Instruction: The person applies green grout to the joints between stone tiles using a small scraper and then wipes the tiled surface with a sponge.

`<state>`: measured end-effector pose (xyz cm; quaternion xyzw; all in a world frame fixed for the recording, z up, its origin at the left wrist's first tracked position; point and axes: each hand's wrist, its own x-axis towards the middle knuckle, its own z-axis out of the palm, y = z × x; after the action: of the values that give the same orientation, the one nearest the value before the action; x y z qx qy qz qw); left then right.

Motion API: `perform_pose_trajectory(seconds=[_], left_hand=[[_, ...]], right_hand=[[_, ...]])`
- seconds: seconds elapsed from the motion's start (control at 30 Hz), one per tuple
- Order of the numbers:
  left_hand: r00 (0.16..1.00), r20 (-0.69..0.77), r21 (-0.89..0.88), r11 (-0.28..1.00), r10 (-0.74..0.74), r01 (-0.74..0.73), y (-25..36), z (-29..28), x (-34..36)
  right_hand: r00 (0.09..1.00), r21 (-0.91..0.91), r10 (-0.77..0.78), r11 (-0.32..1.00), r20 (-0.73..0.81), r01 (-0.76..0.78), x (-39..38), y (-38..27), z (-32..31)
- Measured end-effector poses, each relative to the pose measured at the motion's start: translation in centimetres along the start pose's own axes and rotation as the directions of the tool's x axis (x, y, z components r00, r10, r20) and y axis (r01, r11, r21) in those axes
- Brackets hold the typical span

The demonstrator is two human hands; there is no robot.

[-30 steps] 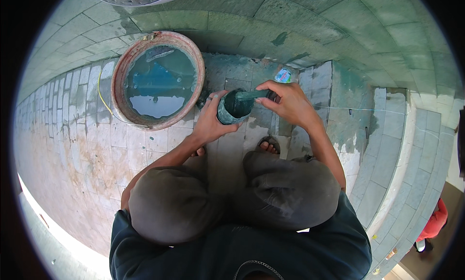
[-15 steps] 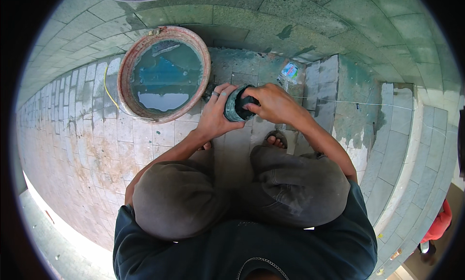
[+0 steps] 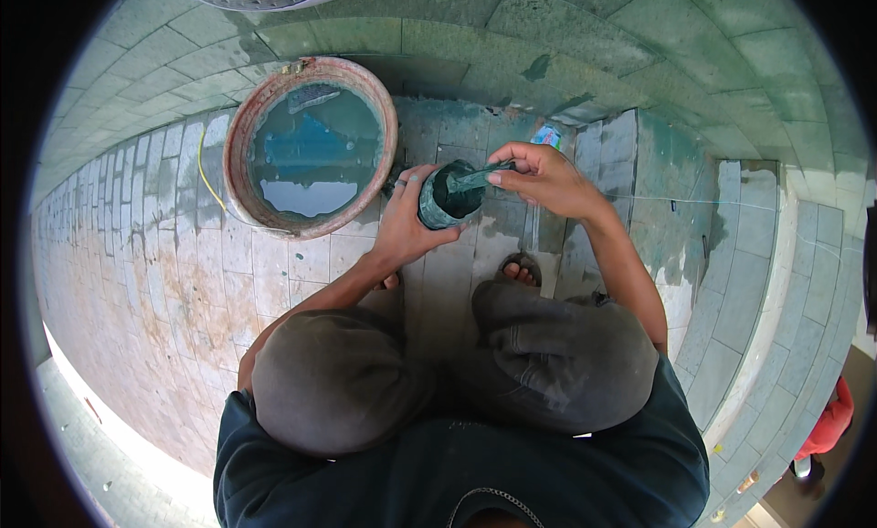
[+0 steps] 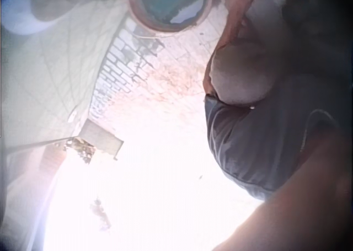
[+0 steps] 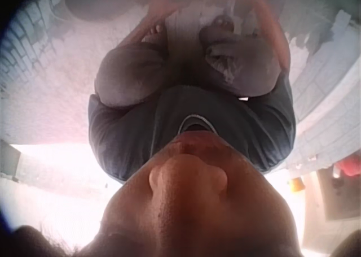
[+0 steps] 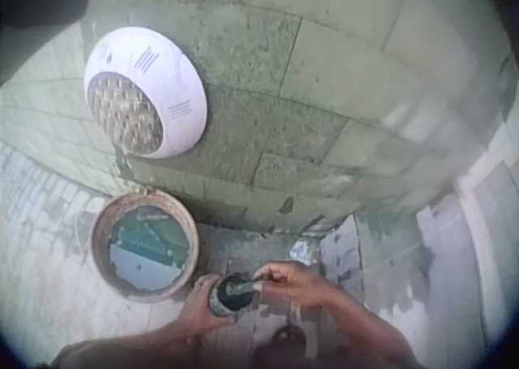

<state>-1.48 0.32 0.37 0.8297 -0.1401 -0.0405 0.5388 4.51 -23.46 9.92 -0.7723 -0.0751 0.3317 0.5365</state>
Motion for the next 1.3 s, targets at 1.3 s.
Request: perform_pose_trajectory(seconds=[1.3], left_hand=[[0.994,0.036,-0.024,0.995,-0.099,0.1,0.3,0.0,-0.2]], right_hand=[[0.539,0.127,-0.239,0.822,-0.808,0.555,8.9,-3.6,-1.8]])
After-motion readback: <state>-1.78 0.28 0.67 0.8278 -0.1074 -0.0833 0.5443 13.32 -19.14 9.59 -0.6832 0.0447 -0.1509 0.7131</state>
